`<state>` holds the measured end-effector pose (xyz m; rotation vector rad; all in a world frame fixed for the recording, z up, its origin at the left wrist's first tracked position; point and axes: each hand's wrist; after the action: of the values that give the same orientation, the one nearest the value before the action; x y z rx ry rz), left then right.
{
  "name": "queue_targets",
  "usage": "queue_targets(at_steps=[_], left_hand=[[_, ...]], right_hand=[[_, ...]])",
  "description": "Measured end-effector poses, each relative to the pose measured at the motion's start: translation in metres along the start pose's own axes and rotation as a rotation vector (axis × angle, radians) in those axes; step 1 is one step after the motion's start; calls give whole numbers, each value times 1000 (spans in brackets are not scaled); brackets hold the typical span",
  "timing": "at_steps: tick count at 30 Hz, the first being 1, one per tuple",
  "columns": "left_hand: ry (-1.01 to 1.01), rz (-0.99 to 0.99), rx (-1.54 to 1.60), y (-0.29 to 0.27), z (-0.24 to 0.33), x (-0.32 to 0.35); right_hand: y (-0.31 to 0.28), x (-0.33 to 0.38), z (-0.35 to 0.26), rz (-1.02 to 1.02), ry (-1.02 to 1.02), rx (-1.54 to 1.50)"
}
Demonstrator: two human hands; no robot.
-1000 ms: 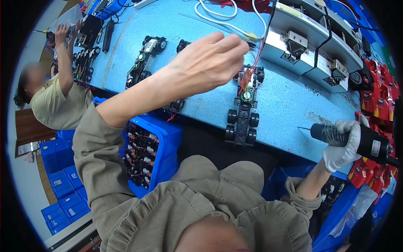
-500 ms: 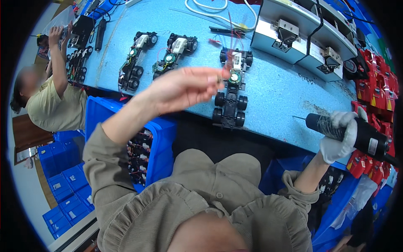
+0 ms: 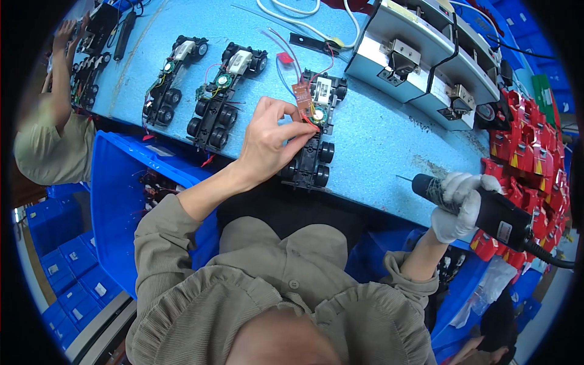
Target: Assembling electronic components for toys using an electric screwdriver at a factory workbench.
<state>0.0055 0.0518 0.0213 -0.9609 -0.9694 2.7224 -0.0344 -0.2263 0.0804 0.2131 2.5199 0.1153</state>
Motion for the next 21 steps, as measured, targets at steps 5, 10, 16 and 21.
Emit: queue_targets(at_steps=[5,10,16,21], left_hand=[[-206,7,61,2,5,-6],[-160,-55,45,7,3,-9],[44,-149,-76,-3,-3,-23],[14,-179,-82,3,-2,-22]], right_hand=[[-7,-3,1,26,30,-14],[-14,-3,6,88,69,-147],[-22,-3,7,190,93,-211],[-27,-5,8,167,58,-206]])
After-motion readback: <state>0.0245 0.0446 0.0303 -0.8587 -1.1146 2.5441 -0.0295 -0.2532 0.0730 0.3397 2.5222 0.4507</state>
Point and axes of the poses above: each hand's wrist, its own x-axis away from the middle knuckle, its own y-axis out of the palm, z = x × y, and after that the axes turned 4 degrees about x, right-handed
